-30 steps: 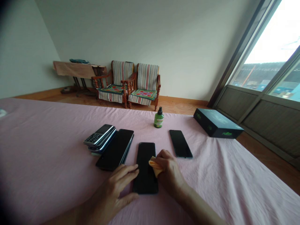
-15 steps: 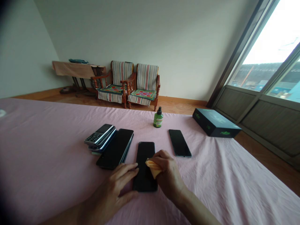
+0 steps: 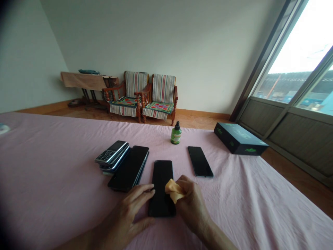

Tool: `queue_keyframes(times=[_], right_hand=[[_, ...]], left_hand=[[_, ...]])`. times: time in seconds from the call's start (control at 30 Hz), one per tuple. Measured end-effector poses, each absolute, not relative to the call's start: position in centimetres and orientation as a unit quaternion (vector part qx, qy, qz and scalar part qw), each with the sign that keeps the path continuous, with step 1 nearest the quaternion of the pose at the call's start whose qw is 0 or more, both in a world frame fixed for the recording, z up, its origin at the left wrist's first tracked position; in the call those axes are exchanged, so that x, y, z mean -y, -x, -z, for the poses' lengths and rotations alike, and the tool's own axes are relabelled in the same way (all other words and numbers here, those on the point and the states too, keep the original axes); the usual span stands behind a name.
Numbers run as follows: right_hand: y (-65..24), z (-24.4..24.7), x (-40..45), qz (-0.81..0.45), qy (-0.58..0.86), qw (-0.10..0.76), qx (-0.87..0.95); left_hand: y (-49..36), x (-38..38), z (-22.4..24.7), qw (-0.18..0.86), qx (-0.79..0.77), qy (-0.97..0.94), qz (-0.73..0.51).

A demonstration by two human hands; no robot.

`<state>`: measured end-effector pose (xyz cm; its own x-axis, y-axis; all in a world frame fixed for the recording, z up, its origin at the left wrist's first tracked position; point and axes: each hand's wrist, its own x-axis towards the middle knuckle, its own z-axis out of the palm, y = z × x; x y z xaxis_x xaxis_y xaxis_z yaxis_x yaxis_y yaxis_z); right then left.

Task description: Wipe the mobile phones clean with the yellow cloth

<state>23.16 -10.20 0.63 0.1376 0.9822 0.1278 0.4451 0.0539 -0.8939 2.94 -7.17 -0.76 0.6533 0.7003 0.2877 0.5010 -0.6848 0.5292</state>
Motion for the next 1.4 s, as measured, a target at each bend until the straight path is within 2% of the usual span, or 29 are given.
queue_keyframes(times=[0.13, 0.3, 0.53, 0.83, 0.97, 1.07, 1.23, 1.4], right_hand=[[-22.9, -1.0, 10.0, -0.339, 0.601, 0.450, 0.567], [-23.5, -1.7, 10.1, -0.392, 0.568, 0.533, 0.489], [-23.6, -2.1, 10.6, -0.461, 0.523, 0.591, 0.406], [-18.8, -5.4, 10.8, -0.481, 0.462, 0.580, 0.469], [-18.2, -5.1, 10.4, -0.484, 0.453, 0.580, 0.473], [-19.1, -4.6, 9.5, -0.409, 0.491, 0.576, 0.509], [-23.4, -4.2, 6.2, -0.157, 0.588, 0.544, 0.577], [-26.2, -3.3, 3.2, -0.100, 0.607, 0.533, 0.581]], left_hand=[[-3.0, 7.3, 0.8, 0.212, -0.335, -0.885, -0.244], [-3.1, 7.4, 0.7, 0.233, -0.329, -0.879, -0.255], [-3.1, 7.6, 0.3, 0.265, -0.322, -0.865, -0.278], [-2.4, 7.3, 0.1, 0.252, -0.297, -0.852, -0.350], [-2.1, 7.1, 0.2, 0.193, -0.289, -0.852, -0.393], [-1.9, 6.9, 0.0, 0.155, -0.280, -0.858, -0.402], [-1.9, 6.9, -0.3, 0.159, -0.246, -0.868, -0.401], [-2.1, 6.9, 0.1, 0.141, -0.229, -0.870, -0.413]])
